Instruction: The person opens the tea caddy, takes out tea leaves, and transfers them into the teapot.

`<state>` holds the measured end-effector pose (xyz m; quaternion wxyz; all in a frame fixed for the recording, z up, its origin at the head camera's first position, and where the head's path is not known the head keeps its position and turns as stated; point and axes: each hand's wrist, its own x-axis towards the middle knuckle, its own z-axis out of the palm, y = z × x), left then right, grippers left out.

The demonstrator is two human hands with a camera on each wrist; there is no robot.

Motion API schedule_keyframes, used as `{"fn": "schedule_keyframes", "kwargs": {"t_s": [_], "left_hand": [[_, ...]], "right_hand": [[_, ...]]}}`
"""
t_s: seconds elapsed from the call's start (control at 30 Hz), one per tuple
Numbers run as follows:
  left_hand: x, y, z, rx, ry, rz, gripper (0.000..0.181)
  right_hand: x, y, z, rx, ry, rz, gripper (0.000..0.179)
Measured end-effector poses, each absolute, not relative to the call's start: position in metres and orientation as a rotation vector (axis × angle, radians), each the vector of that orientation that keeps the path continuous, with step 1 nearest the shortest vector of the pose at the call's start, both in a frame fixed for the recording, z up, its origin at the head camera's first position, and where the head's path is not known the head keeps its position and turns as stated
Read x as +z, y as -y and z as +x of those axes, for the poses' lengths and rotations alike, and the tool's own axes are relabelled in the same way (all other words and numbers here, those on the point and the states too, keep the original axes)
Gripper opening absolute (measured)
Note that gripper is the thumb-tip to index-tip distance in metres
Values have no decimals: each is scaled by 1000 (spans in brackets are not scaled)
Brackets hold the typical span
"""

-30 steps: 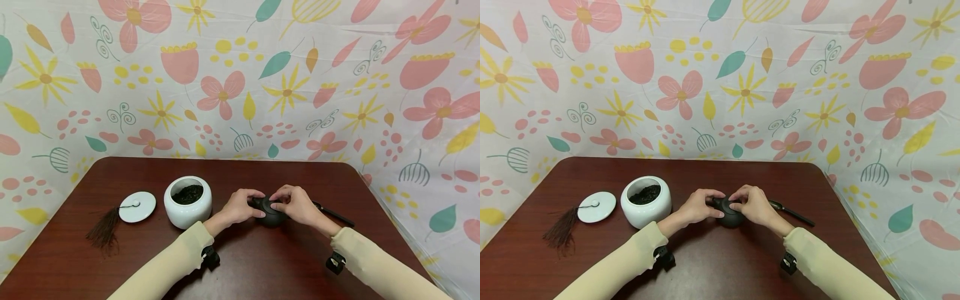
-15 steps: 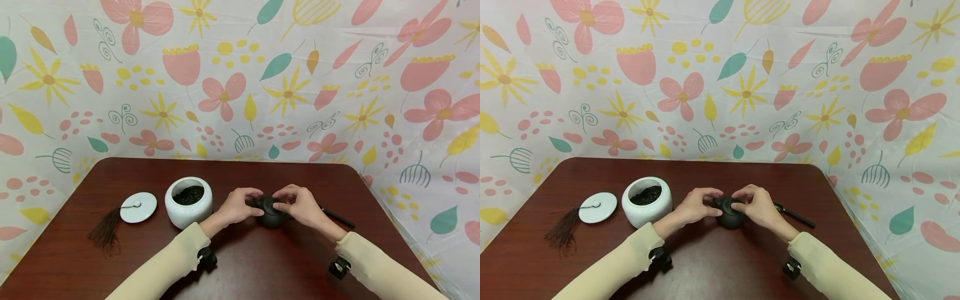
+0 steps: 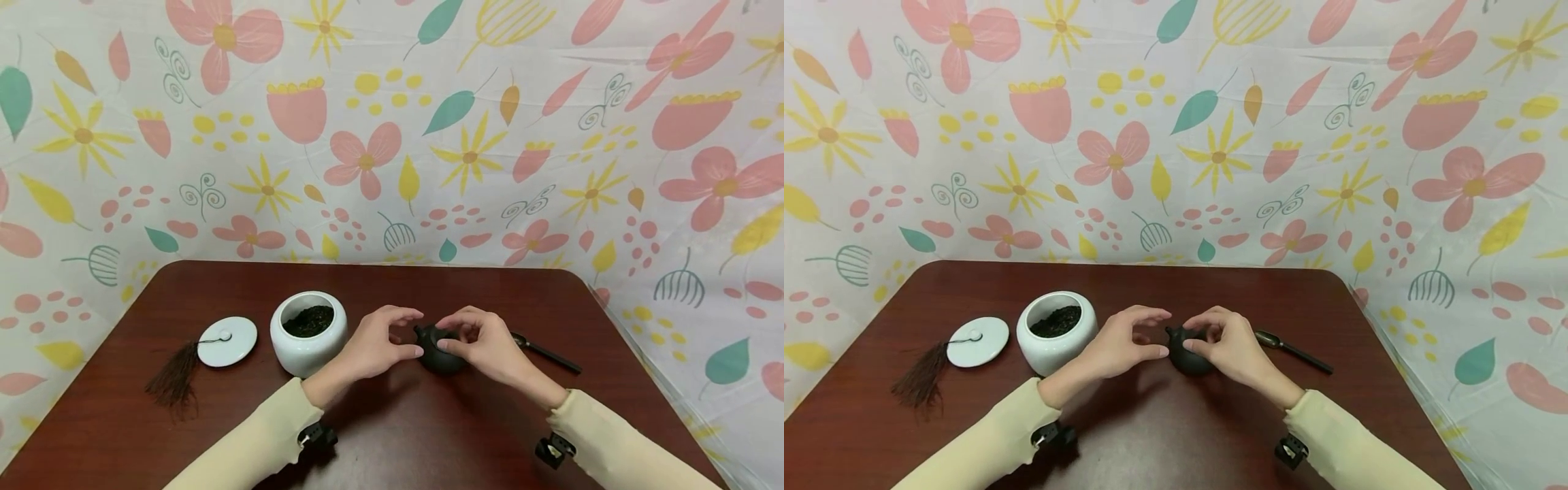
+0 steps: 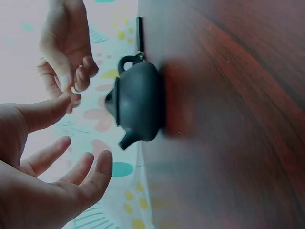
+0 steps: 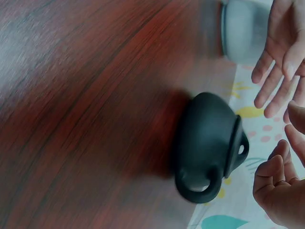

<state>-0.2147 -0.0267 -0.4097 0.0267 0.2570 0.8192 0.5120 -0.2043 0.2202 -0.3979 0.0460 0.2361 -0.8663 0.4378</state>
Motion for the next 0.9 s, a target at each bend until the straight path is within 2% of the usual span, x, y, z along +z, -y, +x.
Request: {"fn": "schedule_keyframes", "kwargs": {"t_s": [0.43,0.9], "left_hand": [[-383,73,-170,1631,-2517,841,47],[-369,145,-134,1751,-2689,837,43]], "right_hand": [[-394,-193,-200,1401,2607,803,22],[-398,-162,-207,1421,2605,844,32]]}}
